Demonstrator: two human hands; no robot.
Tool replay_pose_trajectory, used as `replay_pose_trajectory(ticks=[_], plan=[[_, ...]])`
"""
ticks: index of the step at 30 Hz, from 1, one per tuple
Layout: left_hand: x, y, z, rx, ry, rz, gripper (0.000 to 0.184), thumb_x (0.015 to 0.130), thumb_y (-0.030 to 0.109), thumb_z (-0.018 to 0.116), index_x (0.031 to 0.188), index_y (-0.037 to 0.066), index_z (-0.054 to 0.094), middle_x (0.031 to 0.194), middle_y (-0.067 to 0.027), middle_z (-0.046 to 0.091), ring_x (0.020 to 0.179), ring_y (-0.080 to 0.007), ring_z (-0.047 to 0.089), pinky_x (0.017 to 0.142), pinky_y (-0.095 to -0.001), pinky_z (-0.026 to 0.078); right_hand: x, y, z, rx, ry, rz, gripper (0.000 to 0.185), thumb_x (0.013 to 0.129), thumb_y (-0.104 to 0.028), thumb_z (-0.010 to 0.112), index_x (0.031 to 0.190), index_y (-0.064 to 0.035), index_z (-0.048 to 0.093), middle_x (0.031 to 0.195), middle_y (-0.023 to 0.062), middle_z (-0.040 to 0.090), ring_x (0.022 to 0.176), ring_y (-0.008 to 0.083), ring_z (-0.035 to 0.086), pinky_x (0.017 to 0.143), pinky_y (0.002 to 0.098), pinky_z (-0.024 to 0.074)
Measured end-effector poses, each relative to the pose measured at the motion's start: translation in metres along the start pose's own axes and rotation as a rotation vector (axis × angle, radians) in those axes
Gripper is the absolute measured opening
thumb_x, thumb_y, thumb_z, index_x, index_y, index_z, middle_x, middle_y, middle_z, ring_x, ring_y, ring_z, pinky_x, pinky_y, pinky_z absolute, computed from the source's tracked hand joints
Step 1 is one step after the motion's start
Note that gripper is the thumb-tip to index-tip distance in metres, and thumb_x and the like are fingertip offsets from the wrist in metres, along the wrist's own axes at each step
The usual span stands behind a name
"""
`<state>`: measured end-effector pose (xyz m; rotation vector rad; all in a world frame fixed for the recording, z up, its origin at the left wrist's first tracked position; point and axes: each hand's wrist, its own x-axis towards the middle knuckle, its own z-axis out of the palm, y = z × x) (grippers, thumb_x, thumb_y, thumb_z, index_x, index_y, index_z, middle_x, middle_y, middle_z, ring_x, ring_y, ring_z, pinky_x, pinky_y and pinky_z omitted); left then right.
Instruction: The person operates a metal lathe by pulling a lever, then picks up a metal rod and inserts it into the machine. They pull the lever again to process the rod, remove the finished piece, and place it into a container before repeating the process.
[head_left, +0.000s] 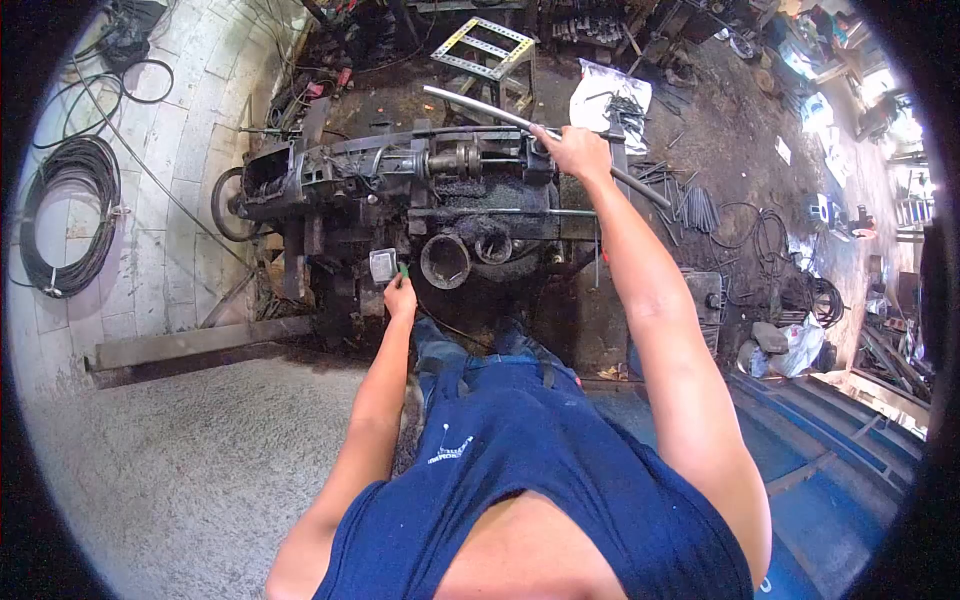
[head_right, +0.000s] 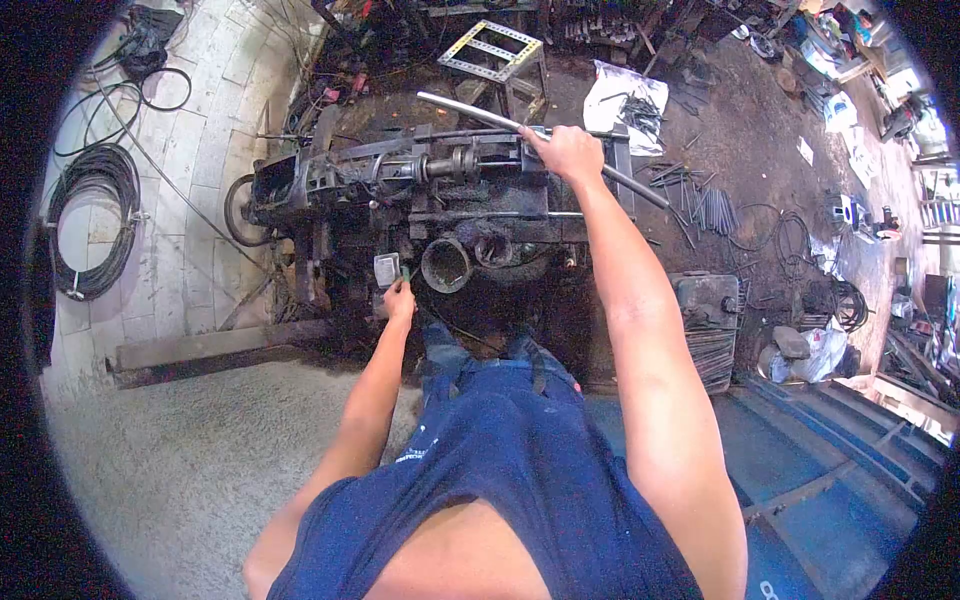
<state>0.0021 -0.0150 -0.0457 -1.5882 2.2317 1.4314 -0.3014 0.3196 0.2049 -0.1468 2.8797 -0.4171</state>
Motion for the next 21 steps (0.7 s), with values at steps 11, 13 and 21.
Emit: replay_pose_trajectory(ticks=[11,13,21], plan=[[0.019,-0.02,0.005,0.005,0.012,-0.009,0.04,0.091,0.027,0.059,0.126,0.008,0.063,0.108,-0.0124,0.07,0.075,-0.0224,0.067,0.064,-0.0362,0.052,0.004,0.007,0.002,0.026,-0.012,0.027,0.089,0.08,-0.082,0.038,0.091,-0.0013,0.074,0.095,0.0232,0.07,0.092,0.0376,0.068,0.082,0.0452,0.0524],[-0.009,0.014,-0.005,-0.019,-0.018,-0.071,0.04,0.091,0.027,0.059,0.127,0.008,0.062,0.109,-0.0127,0.07,0.077,-0.0235,0.068,0.066,-0.0364,0.052,0.002,0.011,0.001,0.037,-0.002,0.033,0.088,0.08,-0.081,0.038,0.09,-0.0014,0.074,0.094,0.0233,0.07,0.092,0.0375,0.068,0.082,0.045,0.0524],[-0.004,0.001,-0.003,-0.013,-0.033,-0.07,0.045,0.092,0.03,0.057,0.129,0.005,0.059,0.102,-0.0142,0.071,0.073,-0.0257,0.068,0.068,-0.0366,0.053,0.003,0.035,0.011,0.076,0.039,-0.004,0.088,0.082,-0.08,0.037,0.096,0.0005,0.071,0.098,0.0262,0.068,0.096,0.0389,0.066,0.085,0.0461,0.0512]])
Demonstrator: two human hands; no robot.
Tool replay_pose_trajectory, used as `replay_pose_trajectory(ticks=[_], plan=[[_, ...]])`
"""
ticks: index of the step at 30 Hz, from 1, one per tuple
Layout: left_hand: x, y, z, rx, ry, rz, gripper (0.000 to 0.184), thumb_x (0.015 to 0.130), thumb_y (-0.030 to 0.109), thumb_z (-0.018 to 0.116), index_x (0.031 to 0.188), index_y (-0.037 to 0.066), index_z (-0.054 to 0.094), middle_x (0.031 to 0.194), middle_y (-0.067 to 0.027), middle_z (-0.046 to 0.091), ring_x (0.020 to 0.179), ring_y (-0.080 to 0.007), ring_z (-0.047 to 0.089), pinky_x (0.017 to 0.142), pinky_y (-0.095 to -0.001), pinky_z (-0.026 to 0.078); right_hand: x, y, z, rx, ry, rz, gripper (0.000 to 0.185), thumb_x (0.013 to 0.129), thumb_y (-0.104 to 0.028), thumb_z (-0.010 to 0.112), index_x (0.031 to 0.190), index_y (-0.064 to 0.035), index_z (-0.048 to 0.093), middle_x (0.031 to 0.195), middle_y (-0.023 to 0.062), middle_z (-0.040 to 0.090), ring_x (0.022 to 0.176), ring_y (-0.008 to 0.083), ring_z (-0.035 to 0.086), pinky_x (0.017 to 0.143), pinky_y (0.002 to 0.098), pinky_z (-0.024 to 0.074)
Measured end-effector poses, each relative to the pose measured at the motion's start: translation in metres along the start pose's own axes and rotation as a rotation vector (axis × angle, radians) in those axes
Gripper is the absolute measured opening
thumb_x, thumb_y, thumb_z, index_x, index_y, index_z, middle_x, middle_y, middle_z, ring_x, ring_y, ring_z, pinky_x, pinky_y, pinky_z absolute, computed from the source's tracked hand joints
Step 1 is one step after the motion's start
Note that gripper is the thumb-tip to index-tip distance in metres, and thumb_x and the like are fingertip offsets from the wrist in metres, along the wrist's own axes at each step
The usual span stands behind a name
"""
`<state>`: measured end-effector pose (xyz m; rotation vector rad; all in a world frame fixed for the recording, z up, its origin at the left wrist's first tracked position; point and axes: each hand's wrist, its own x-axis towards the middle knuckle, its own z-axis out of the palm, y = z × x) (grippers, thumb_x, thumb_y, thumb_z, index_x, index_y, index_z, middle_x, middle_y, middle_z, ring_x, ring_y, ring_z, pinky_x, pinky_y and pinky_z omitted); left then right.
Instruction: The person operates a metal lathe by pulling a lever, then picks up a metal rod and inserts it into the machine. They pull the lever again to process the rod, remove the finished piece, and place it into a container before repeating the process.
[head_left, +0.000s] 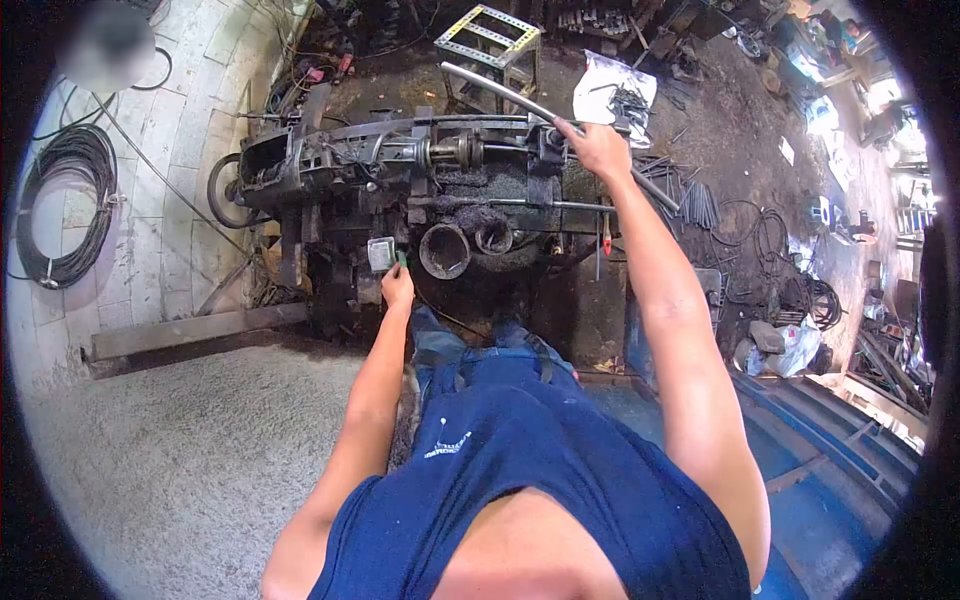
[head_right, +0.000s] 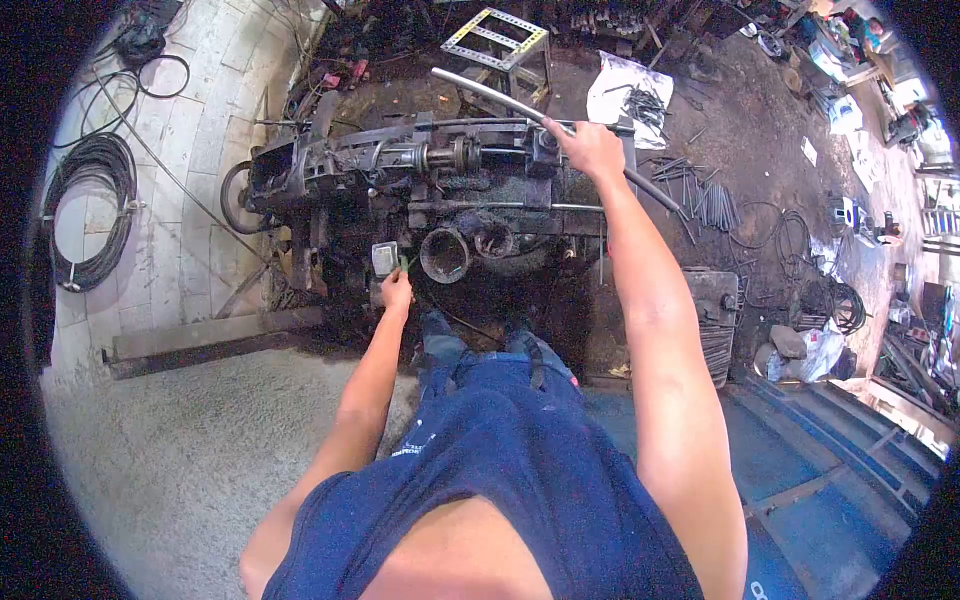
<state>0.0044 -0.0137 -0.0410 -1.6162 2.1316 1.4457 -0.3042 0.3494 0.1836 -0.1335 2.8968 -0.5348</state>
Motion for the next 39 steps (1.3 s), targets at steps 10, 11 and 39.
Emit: replay_pose_trajectory(ticks=[10,11,39], plan=[[0.017,-0.033,-0.008,0.205,-0.388,-0.181,0.023,0.096,0.02,0.053,0.095,0.002,0.067,0.076,-0.006,0.066,0.057,-0.0147,0.058,0.046,-0.0335,0.046,0.004,-0.004,-0.005,-0.028,-0.061,-0.013,0.082,0.083,-0.077,0.04,0.091,-0.0006,0.07,0.093,0.0251,0.068,0.093,0.0382,0.066,0.084,0.0473,0.0509],[0.026,-0.046,-0.003,0.335,-0.379,-0.135,0.025,0.092,0.024,0.058,0.093,0.0,0.068,0.085,-0.0111,0.07,0.068,-0.0232,0.065,0.057,-0.0385,0.052,0.004,-0.004,-0.003,-0.045,-0.062,-0.017,0.082,0.083,-0.077,0.04,0.092,-0.0013,0.07,0.092,0.0248,0.068,0.093,0.0382,0.066,0.084,0.0472,0.051],[-0.095,0.298,-0.01,0.542,-0.086,1.261,0.028,0.087,0.016,0.063,0.11,0.0,0.064,0.1,-0.0186,0.065,0.096,-0.0348,0.061,0.086,-0.0412,0.048,-0.043,0.13,-0.04,-0.041,-0.012,-0.014,0.047,0.082,-0.049,0.061,0.092,-0.0038,0.07,0.087,0.0236,0.068,0.086,0.0397,0.067,0.078,0.0482,0.053]])
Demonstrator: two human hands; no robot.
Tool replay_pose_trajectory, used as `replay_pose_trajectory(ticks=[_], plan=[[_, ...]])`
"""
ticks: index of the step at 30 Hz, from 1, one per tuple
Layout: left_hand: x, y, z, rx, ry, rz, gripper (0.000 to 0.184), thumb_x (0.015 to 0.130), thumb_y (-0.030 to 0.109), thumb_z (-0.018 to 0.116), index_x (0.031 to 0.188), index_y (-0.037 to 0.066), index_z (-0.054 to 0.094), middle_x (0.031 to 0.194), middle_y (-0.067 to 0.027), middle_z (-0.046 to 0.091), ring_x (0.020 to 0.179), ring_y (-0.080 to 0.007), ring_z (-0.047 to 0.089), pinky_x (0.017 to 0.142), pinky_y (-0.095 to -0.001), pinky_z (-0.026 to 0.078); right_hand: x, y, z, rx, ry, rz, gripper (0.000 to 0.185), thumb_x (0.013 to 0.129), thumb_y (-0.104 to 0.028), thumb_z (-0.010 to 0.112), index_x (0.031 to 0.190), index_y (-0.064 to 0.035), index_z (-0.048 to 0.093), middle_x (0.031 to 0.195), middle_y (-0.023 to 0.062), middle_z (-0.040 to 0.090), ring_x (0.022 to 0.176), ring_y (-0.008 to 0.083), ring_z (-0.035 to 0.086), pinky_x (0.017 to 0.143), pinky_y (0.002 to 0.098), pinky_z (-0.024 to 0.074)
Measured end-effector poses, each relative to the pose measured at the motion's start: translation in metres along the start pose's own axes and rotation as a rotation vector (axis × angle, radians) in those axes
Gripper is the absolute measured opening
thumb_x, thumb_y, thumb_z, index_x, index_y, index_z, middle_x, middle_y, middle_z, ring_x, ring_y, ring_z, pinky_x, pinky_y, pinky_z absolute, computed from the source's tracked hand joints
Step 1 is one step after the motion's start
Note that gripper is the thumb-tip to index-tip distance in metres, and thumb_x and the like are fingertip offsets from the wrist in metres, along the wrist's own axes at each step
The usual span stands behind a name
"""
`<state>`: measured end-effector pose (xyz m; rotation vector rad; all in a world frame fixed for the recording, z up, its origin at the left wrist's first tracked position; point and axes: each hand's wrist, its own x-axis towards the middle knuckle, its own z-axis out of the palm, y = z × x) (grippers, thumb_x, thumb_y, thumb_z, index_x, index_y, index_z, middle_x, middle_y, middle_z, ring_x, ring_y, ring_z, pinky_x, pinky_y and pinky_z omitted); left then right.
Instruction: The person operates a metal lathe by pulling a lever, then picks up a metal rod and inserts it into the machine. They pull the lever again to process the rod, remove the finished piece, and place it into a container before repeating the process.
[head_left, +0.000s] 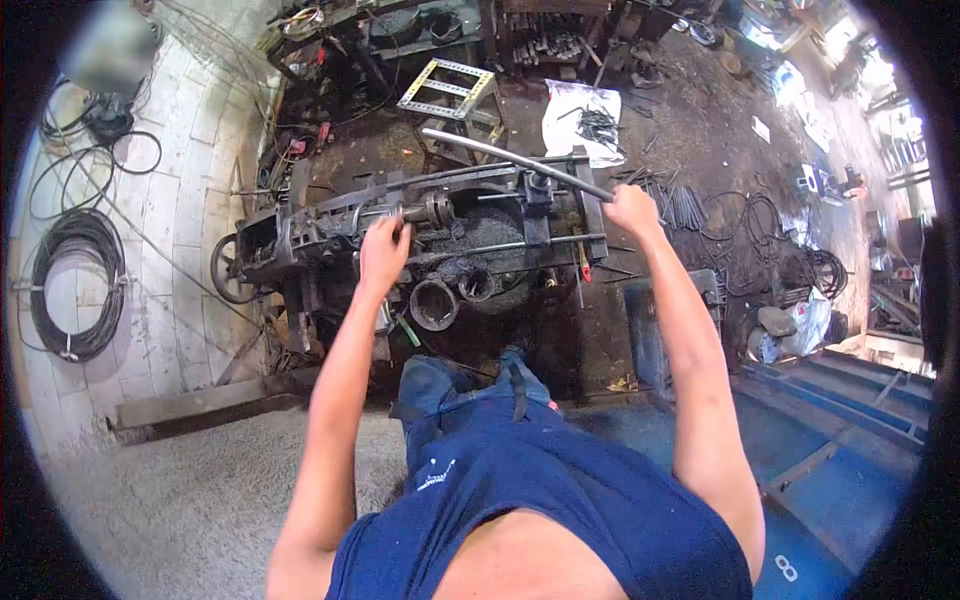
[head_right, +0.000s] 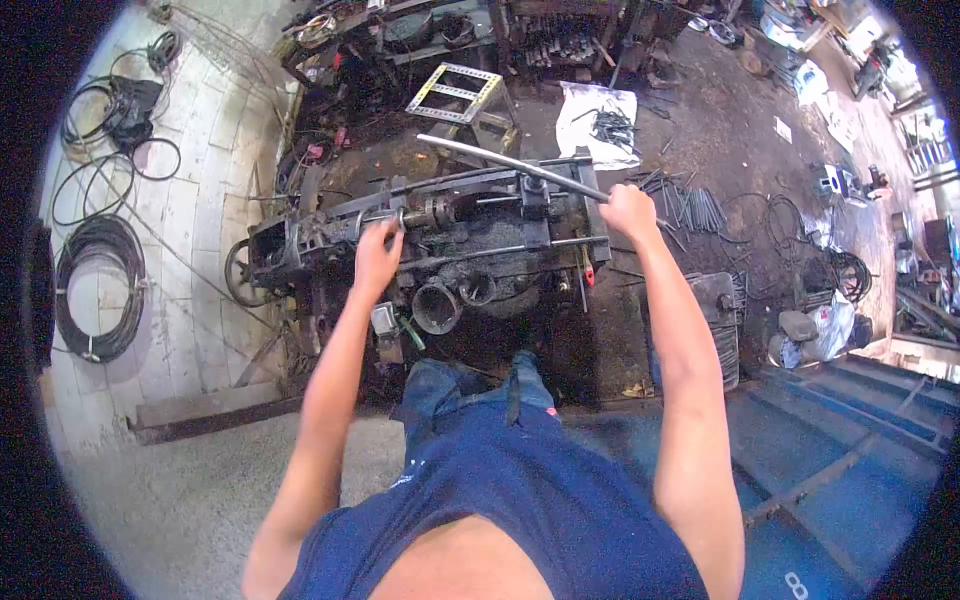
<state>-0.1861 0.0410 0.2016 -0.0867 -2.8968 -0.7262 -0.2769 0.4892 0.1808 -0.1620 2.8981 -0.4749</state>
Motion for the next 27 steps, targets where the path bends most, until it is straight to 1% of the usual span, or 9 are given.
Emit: replay_pose_trajectory(ticks=[3,6,7,9,10,11,13,25,27], plan=[[0.087,0.038,0.007,0.107,0.031,0.332,0.051,0.082,0.02,0.068,0.129,0.007,0.054,0.127,-0.018,0.055,0.121,-0.0373,0.047,0.103,-0.0446,0.04,-0.008,0.015,0.011,-0.073,0.072,0.166,0.035,0.075,-0.034,0.063,0.089,-0.0029,0.071,0.088,0.0236,0.069,0.086,0.0391,0.068,0.08,0.048,0.0531],[0.148,0.043,0.034,0.389,-0.036,0.457,0.067,0.072,0.024,0.075,0.133,0.012,0.05,0.128,-0.0133,0.051,0.128,-0.034,0.04,0.108,-0.0535,0.033,-0.002,0.008,0.008,-0.084,0.077,0.262,0.029,0.072,-0.027,0.062,0.082,-0.0017,0.072,0.089,0.0232,0.069,0.085,0.039,0.068,0.08,0.046,0.0536],[0.166,0.038,0.043,0.42,-0.097,0.468,0.057,0.073,0.025,0.074,0.125,0.012,0.055,0.123,-0.013,0.055,0.125,-0.0323,0.045,0.108,-0.0546,0.031,-0.002,0.007,0.01,-0.088,0.073,0.276,0.029,0.072,-0.027,0.062,0.082,-0.0017,0.072,0.089,0.0232,0.069,0.085,0.039,0.068,0.08,0.046,0.0536],[0.195,0.034,0.054,0.459,-0.215,0.498,0.05,0.074,0.026,0.073,0.119,0.011,0.06,0.108,-0.0131,0.064,0.111,-0.0313,0.058,0.099,-0.0493,0.044,-0.003,0.005,0.007,-0.104,0.116,0.277,0.029,0.071,-0.027,0.063,0.083,-0.0023,0.072,0.089,0.0224,0.069,0.085,0.0377,0.069,0.079,0.0449,0.054],[0.209,0.036,0.057,0.41,-0.344,0.437,0.037,0.073,0.026,0.072,0.105,0.008,0.066,0.094,-0.0143,0.068,0.094,-0.0321,0.065,0.086,-0.046,0.051,-0.003,0.002,0.004,-0.112,0.133,0.286,0.027,0.071,-0.026,0.064,0.082,-0.0038,0.073,0.088,0.0214,0.07,0.085,0.0363,0.069,0.079,0.0441,0.0541],[0.211,0.031,0.059,0.375,-0.253,0.522,0.024,0.073,0.027,0.071,0.087,0.007,0.07,0.082,-0.0159,0.068,0.083,-0.034,0.067,0.073,-0.0443,0.054,-0.001,0.0,0.001,-0.112,0.102,0.298,0.025,0.071,-0.026,0.064,0.082,-0.0057,0.074,0.086,0.0204,0.07,0.084,0.0356,0.069,0.079,0.0443,0.0541],[0.22,0.031,0.066,0.487,-0.311,0.483,0.022,0.076,0.03,0.069,0.071,0.008,0.07,0.074,-0.016,0.068,0.074,-0.0347,0.068,0.068,-0.0447,0.054,0.004,-0.001,-0.001,-0.123,0.09,0.3,0.023,0.072,-0.025,0.065,0.083,-0.0078,0.075,0.085,0.0199,0.07,0.082,0.0353,0.069,0.078,0.0443,0.0542],[0.193,0.036,0.071,0.413,-0.237,0.35,0.023,0.082,0.027,0.065,0.071,0.007,0.071,0.069,-0.0175,0.066,0.068,-0.0345,0.067,0.063,-0.0452,0.053,0.02,0.027,0.01,-0.204,-0.012,0.07,0.017,0.075,-0.026,0.066,0.084,-0.0135,0.075,0.081,0.0145,0.071,0.078,0.0314,0.07,0.072,0.0434,0.0554],[0.159,0.045,0.065,0.478,-0.302,0.155,0.023,0.08,0.028,0.066,0.073,0.007,0.072,0.07,-0.0193,0.066,0.068,-0.0364,0.067,0.063,-0.0455,0.053,0.06,0.044,0.0,-0.297,-0.048,-0.076,0.016,0.074,-0.023,0.063,0.077,-0.0117,0.074,0.078,0.0151,0.071,0.074,0.0319,0.07,0.07,0.0441,0.0564]])
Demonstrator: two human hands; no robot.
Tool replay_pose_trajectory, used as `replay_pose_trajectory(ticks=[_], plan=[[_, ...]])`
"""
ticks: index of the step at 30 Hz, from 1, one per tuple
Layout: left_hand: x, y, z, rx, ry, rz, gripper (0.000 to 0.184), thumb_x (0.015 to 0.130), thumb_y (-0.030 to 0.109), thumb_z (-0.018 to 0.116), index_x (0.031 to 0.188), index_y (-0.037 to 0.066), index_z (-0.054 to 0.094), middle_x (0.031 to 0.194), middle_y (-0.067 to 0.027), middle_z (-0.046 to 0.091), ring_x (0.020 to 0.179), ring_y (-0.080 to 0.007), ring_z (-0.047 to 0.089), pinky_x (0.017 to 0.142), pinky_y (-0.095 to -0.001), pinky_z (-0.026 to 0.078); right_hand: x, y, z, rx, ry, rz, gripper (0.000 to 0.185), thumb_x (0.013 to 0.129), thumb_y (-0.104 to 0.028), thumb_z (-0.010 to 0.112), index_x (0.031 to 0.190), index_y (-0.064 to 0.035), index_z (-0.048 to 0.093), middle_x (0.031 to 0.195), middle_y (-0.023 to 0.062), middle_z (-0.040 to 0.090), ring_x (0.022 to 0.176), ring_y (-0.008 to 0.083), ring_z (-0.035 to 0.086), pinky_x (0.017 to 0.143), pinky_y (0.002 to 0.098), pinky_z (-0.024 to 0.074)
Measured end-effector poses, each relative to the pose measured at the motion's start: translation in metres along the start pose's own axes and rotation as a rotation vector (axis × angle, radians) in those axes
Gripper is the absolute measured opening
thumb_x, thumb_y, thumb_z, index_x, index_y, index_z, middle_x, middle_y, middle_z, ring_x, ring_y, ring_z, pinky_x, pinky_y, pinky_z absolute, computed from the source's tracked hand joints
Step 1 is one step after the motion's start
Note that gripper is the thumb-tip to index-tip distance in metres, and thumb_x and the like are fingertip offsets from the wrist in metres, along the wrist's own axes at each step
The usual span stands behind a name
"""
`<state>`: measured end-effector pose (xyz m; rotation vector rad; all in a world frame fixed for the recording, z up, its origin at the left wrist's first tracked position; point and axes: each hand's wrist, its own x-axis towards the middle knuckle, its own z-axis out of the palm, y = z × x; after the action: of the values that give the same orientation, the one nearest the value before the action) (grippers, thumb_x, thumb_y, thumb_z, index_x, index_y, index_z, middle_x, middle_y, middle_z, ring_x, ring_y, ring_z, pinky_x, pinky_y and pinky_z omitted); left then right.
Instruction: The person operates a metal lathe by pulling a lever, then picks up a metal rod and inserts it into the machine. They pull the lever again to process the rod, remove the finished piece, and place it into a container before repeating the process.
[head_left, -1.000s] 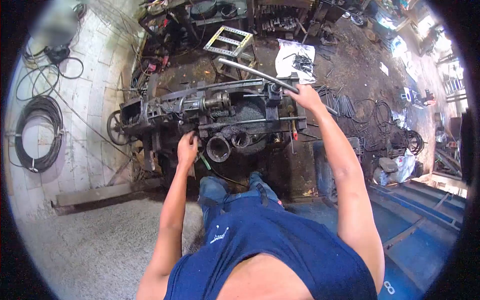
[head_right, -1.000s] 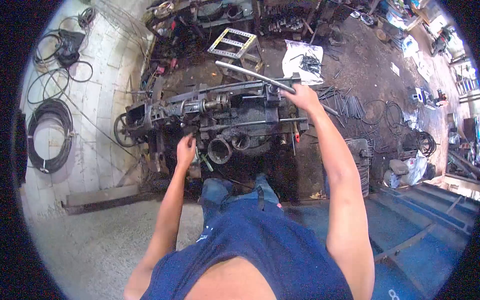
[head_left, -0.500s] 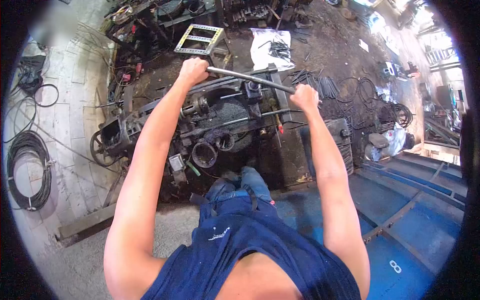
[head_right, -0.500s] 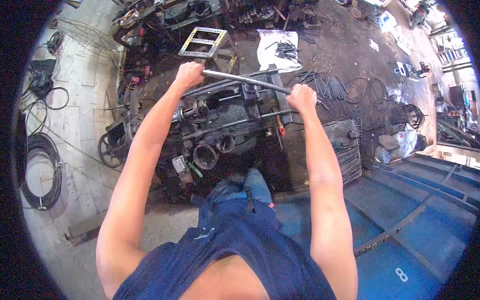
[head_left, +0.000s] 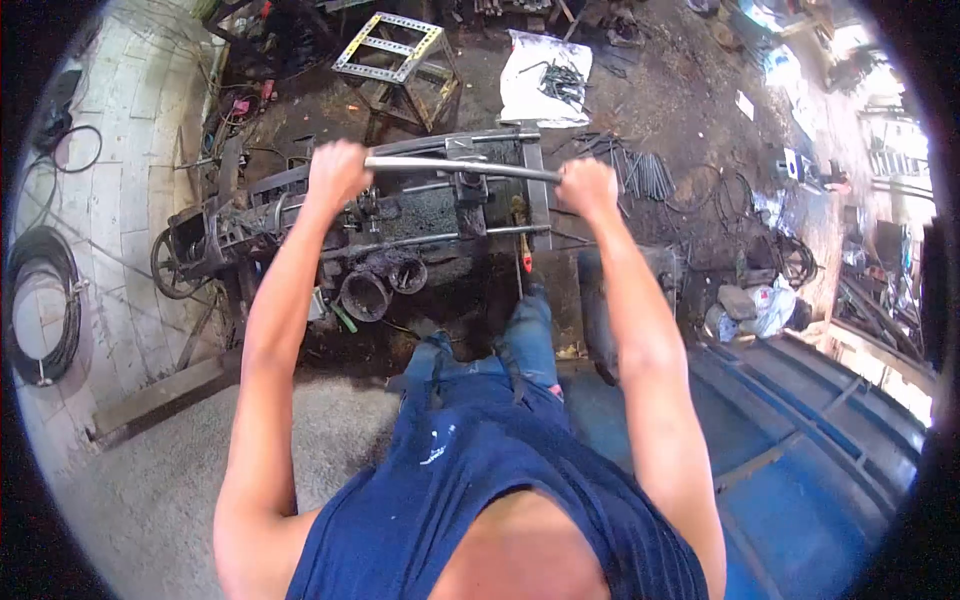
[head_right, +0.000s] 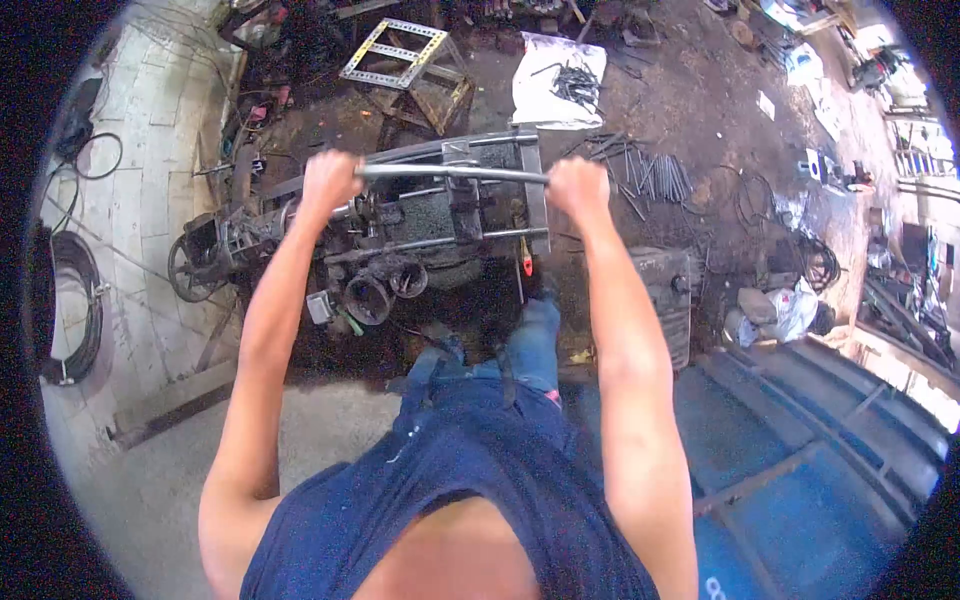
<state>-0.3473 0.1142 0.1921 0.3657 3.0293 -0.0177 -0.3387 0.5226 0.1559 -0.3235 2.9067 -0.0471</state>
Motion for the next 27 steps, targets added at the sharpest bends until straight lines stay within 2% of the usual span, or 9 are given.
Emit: replay_pose_trajectory(ticks=[4,10,12,13,16,18,23,25,27], plan=[[-0.109,0.069,0.01,-0.086,-0.032,-0.351,0.024,0.075,0.03,0.068,0.082,0.008,0.072,0.071,-0.0203,0.066,0.069,-0.0376,0.067,0.066,-0.0474,0.054,0.114,0.007,-0.037,-0.144,-0.004,-0.439,0.016,0.068,-0.02,0.061,0.073,-0.0082,0.071,0.081,0.0152,0.071,0.078,0.0318,0.07,0.068,0.0421,0.0563],[-0.128,0.115,0.012,-0.12,0.08,-0.583,0.023,0.074,0.028,0.071,0.076,0.005,0.07,0.071,-0.021,0.066,0.069,-0.0395,0.066,0.065,-0.0504,0.053,0.137,-0.004,-0.033,-0.099,0.111,-0.605,0.012,0.067,-0.015,0.06,0.073,-0.0098,0.068,0.085,0.0114,0.069,0.088,0.0282,0.067,0.078,0.0408,0.0534],[-0.131,0.134,0.002,-0.172,0.059,-0.619,0.025,0.076,0.029,0.07,0.077,0.004,0.068,0.073,-0.0221,0.066,0.072,-0.0404,0.066,0.067,-0.051,0.053,0.139,0.003,-0.029,-0.009,0.322,-0.611,0.017,0.067,-0.011,0.061,0.082,-0.0082,0.066,0.097,0.0103,0.068,0.101,0.0288,0.063,0.089,0.0433,0.0485],[-0.137,0.143,0.003,-0.195,0.069,-0.63,0.026,0.077,0.029,0.07,0.078,0.003,0.068,0.075,-0.0225,0.066,0.074,-0.0407,0.066,0.068,-0.051,0.053,0.134,-0.002,-0.034,0.074,0.187,-0.516,0.04,0.065,-0.005,0.063,0.105,-0.0037,0.062,0.119,0.0169,0.059,0.12,0.0351,0.051,0.102,0.0468,0.0393],[-0.151,0.174,0.008,-0.296,0.074,-0.687,0.033,0.084,0.034,0.066,0.081,0.001,0.066,0.075,-0.0251,0.065,0.076,-0.0426,0.065,0.069,-0.0521,0.051,0.107,-0.011,-0.017,0.344,0.598,-0.572,0.061,0.066,-0.004,0.064,0.126,-0.0001,0.051,0.133,0.0238,0.044,0.129,0.0415,0.038,0.109,0.0466,0.0328],[-0.157,0.196,0.018,-0.412,0.089,-0.741,0.036,0.087,0.035,0.065,0.081,0.0,0.065,0.074,-0.0261,0.064,0.076,-0.0435,0.064,0.068,-0.0521,0.051,0.088,-0.017,0.0,0.638,0.514,-0.504,0.067,0.072,-0.004,0.064,0.134,0.0009,0.041,0.142,0.0261,0.031,0.134,0.0443,0.03,0.112,0.0465,0.0281],[-0.16,0.253,0.03,-0.69,0.155,-0.857,0.033,0.092,0.03,0.06,0.087,-0.002,0.056,0.074,-0.0274,0.062,0.078,-0.0476,0.061,0.065,-0.0521,0.046,0.093,-0.01,0.089,0.744,0.011,-0.46,0.047,0.08,-0.014,0.062,0.122,0.0064,0.054,0.115,0.0252,0.06,0.097,0.0407,0.062,0.091,0.0436,0.0487],[-0.151,0.273,0.031,-0.788,0.109,-0.835,0.038,0.092,0.033,0.059,0.092,-0.005,0.053,0.074,-0.0283,0.061,0.075,-0.0449,0.064,0.065,-0.0505,0.047,0.087,-0.02,0.1,1.033,0.102,-0.184,0.031,0.089,-0.019,0.059,0.109,0.0042,0.061,0.083,0.0128,0.067,0.069,0.0238,0.065,0.061,0.036,0.0502],[-0.142,0.294,0.042,-0.869,0.062,-0.752,0.047,0.093,0.038,0.059,0.103,-0.007,0.051,0.08,-0.0287,0.062,0.076,-0.0419,0.065,0.068,-0.0481,0.048,0.077,-0.038,0.047,1.205,-0.087,-0.159,0.036,0.087,-0.023,0.062,0.108,0.006,0.062,0.087,0.0177,0.068,0.076,0.0272,0.067,0.069,0.0379,0.0511]])
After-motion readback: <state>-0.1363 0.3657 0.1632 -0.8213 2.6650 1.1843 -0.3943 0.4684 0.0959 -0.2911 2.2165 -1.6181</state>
